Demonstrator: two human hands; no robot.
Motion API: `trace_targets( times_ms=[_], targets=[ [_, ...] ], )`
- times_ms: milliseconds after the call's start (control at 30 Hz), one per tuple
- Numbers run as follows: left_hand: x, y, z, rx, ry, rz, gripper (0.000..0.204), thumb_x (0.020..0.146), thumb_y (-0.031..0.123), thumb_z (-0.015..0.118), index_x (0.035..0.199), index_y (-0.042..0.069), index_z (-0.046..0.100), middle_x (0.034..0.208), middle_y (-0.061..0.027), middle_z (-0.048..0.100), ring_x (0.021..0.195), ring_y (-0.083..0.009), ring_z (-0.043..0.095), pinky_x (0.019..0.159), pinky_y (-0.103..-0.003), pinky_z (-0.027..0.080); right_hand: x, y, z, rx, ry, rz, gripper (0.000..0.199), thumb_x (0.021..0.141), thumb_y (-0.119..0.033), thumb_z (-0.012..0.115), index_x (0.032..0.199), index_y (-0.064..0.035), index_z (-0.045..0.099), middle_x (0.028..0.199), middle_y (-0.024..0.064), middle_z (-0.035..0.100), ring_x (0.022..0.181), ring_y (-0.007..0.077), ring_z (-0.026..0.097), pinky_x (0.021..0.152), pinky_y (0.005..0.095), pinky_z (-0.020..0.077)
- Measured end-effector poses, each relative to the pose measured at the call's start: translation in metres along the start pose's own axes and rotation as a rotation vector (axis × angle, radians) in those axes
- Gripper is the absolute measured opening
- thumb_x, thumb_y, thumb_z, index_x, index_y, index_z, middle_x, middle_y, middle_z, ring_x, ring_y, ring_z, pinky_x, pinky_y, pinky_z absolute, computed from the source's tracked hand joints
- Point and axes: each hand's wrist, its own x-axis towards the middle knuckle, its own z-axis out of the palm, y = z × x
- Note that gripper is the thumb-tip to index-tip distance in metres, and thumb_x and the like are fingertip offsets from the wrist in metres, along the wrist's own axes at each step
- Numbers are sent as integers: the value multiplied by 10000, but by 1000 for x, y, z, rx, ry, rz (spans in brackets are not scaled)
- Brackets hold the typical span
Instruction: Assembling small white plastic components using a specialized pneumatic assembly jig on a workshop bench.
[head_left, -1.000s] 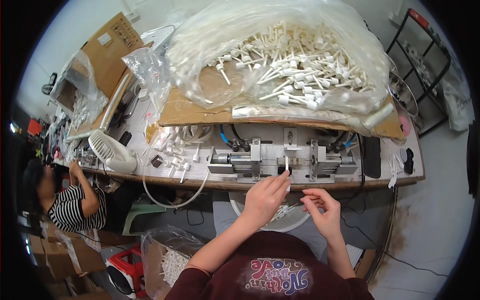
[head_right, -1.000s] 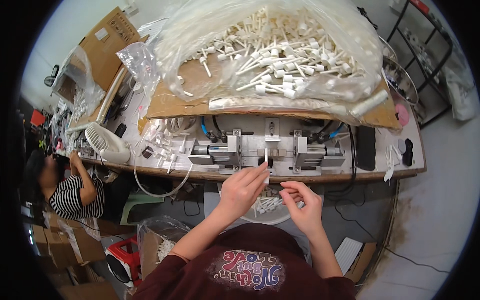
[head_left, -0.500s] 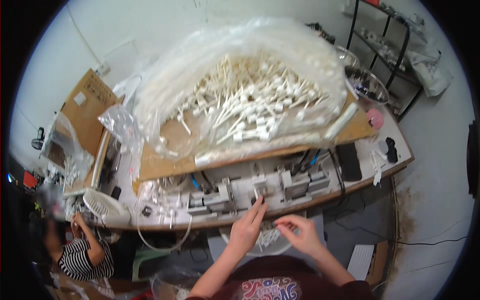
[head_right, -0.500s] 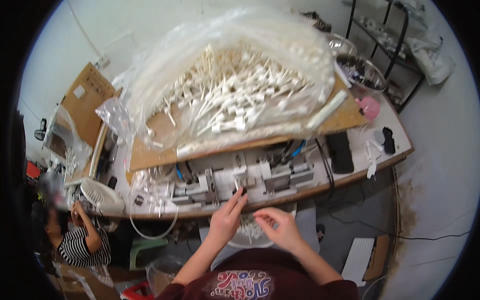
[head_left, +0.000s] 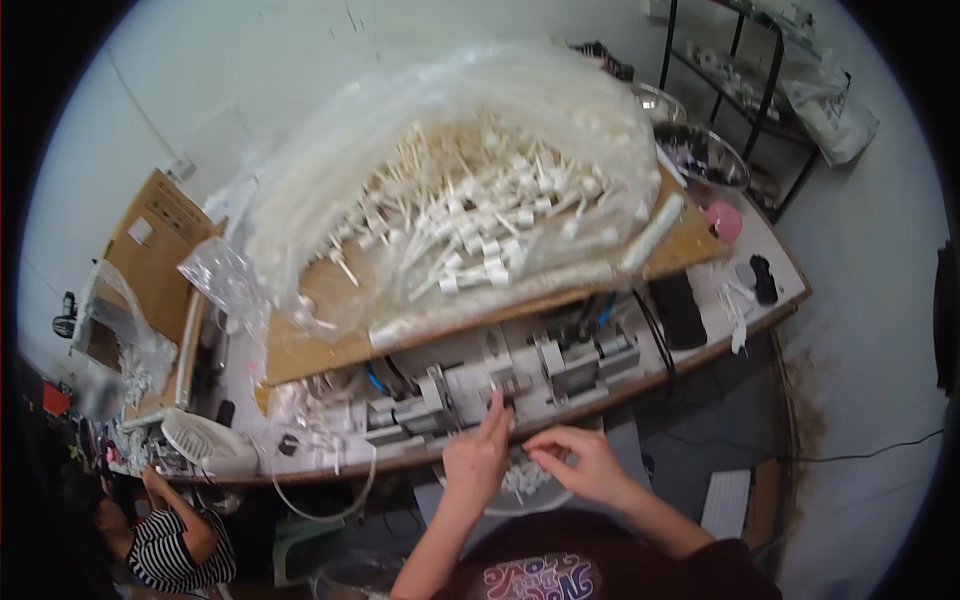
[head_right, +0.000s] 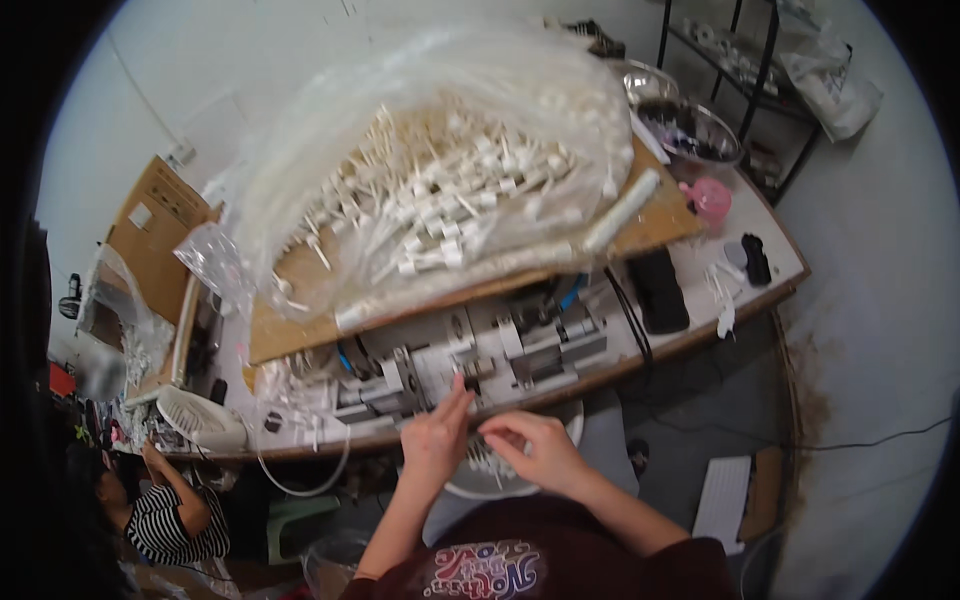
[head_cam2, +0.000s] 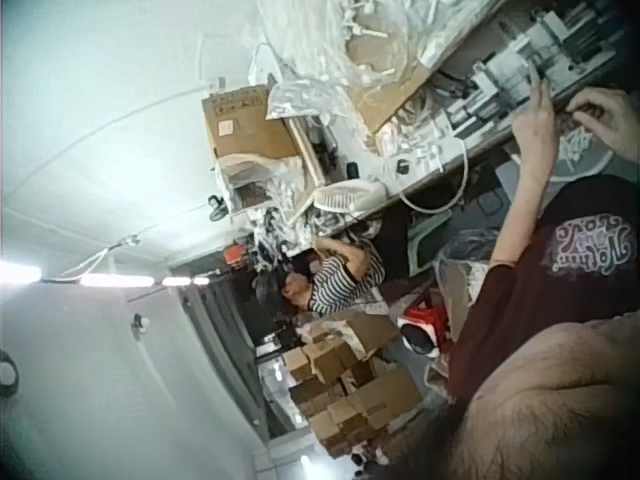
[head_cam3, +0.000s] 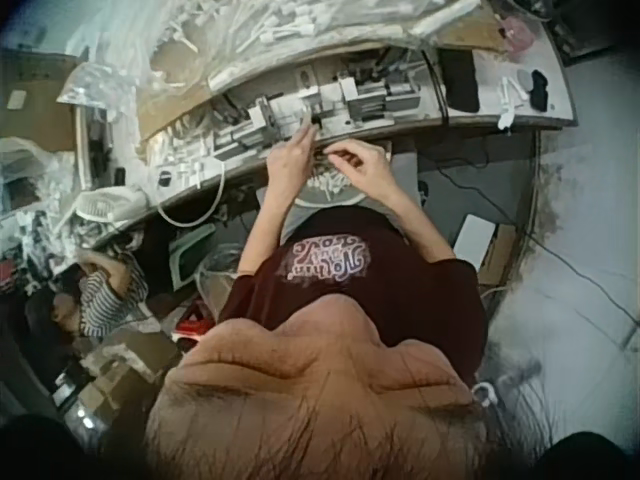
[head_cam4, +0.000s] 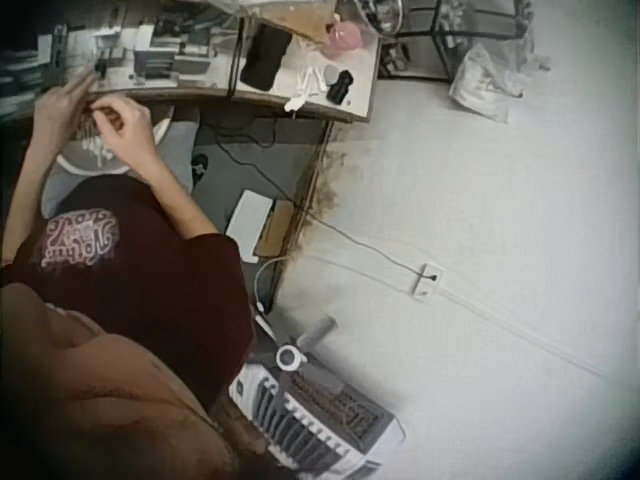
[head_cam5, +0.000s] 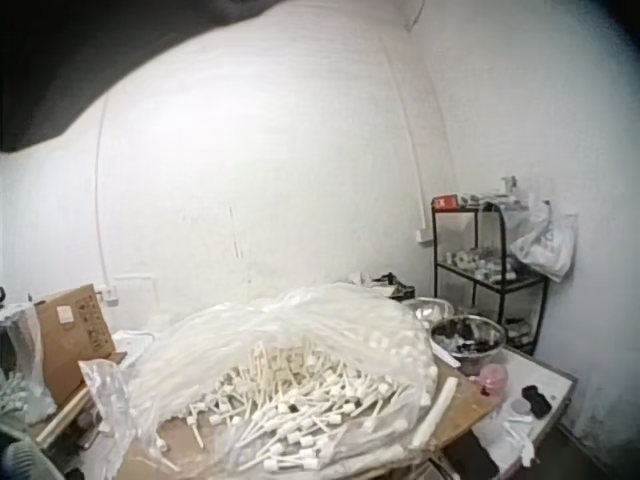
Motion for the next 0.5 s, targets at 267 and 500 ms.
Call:
trace_targets(
  times_ms=[267, 500],
  targets=[
    [7, 3, -4, -10, -22, -20, 377, 744, 70, 653, 1116, 28, 700, 1306, -150, 639, 543, -222, 655, 551, -319, 533, 55, -64, -29, -125, 98, -267, 140, 893, 7, 649, 1020, 20, 706, 870, 75, 708, 742, 110, 675, 658, 235, 540],
    [6, 1, 1, -6, 7, -27, 274, 799, 103, 700, 1064, 38, 717, 1280, -123, 659, 531, -207, 650, 541, -308, 537, 167, -97, -35, -781, 235, -539, 162, 779, -59, 723, 937, -48, 693, 914, 61, 701, 763, 185, 650, 629, 314, 502]
  ],
)
